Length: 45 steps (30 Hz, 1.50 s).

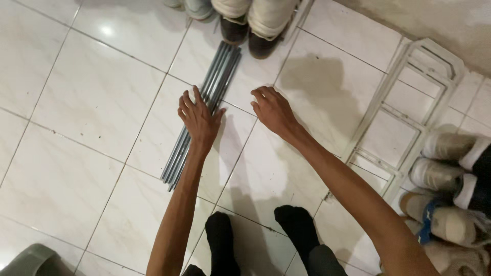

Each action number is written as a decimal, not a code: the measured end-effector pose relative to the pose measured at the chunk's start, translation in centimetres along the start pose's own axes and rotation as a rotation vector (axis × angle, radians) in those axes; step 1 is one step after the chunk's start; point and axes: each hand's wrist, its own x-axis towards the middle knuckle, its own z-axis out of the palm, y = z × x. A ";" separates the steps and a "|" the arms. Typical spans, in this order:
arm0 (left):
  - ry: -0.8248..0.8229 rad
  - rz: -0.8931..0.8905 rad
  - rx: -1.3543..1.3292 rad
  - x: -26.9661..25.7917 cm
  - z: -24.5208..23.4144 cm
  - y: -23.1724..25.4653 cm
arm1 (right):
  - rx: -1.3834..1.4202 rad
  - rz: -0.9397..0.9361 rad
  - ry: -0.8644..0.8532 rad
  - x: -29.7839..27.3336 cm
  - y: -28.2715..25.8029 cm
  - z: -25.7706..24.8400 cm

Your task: The person assembles a white plastic shoe rack by inserting metal rods into the frame. They also remove several pairs of shoes from an existing rack and place them on the floor, then reinsert the rods into the new rack.

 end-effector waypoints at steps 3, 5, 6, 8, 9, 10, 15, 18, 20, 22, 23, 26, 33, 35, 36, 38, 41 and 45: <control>-0.084 -0.092 -0.028 -1.3 -0.2 -2.0 | -0.019 -0.027 -0.131 2.7 -1.5 2.4; -0.114 -0.128 -0.074 -2.0 -0.4 -2.8 | -0.067 -0.107 -0.170 4.3 -2.3 3.9; -0.129 -0.143 -0.097 -2.4 -0.5 -3.1 | -0.091 -0.145 -0.187 5.1 -2.7 4.6; -0.142 -0.103 -0.110 -2.7 -0.6 -3.1 | -0.180 -0.231 -0.268 6.7 -3.5 5.7; -0.147 -0.082 -0.115 -2.8 -0.7 -3.0 | -0.225 -0.275 -0.305 7.3 -4.0 6.1; -0.139 -0.081 -0.125 -2.7 -0.8 -3.0 | -0.256 -0.307 -0.351 7.7 -4.6 6.5; -0.129 -0.067 -0.178 -3.0 -0.9 -2.8 | -0.300 -0.326 -0.560 8.2 -5.7 8.4; -0.113 -0.024 -0.163 -3.4 -1.1 -2.7 | -0.287 -0.311 -0.552 7.6 -5.2 8.6; -0.091 0.032 -0.150 -3.8 -1.1 -2.6 | -0.300 -0.298 -0.565 7.4 -5.0 8.8; -0.076 0.077 -0.124 -3.9 -0.9 -2.2 | -0.310 -0.291 -0.543 6.8 -4.5 8.6; -0.072 0.090 -0.102 -3.9 -0.7 -1.9 | -0.312 -0.295 -0.515 6.4 -4.2 8.4; -0.099 0.121 -0.091 -4.7 -0.3 -1.4 | -0.317 -0.274 -0.488 4.7 -3.8 8.0; -0.146 0.195 -0.100 -5.3 1.0 2.0 | -0.447 -0.274 -0.461 1.5 -1.4 5.5; -0.158 0.222 -0.113 -5.5 1.7 3.3 | -0.464 -0.265 -0.442 0.2 -0.2 4.6; -0.164 0.238 -0.122 -5.4 2.1 4.1 | -0.475 -0.258 -0.432 -0.3 0.5 4.0; -0.183 0.254 -0.127 -5.5 2.7 5.7 | -0.471 -0.225 -0.429 -1.4 1.8 3.0; -0.208 0.284 -0.125 -5.5 3.7 8.1 | -0.509 -0.204 -0.406 -2.7 3.8 1.8; -0.222 0.328 -0.128 -5.4 5.0 11.2 | -0.529 -0.174 -0.420 -4.6 6.6 0.3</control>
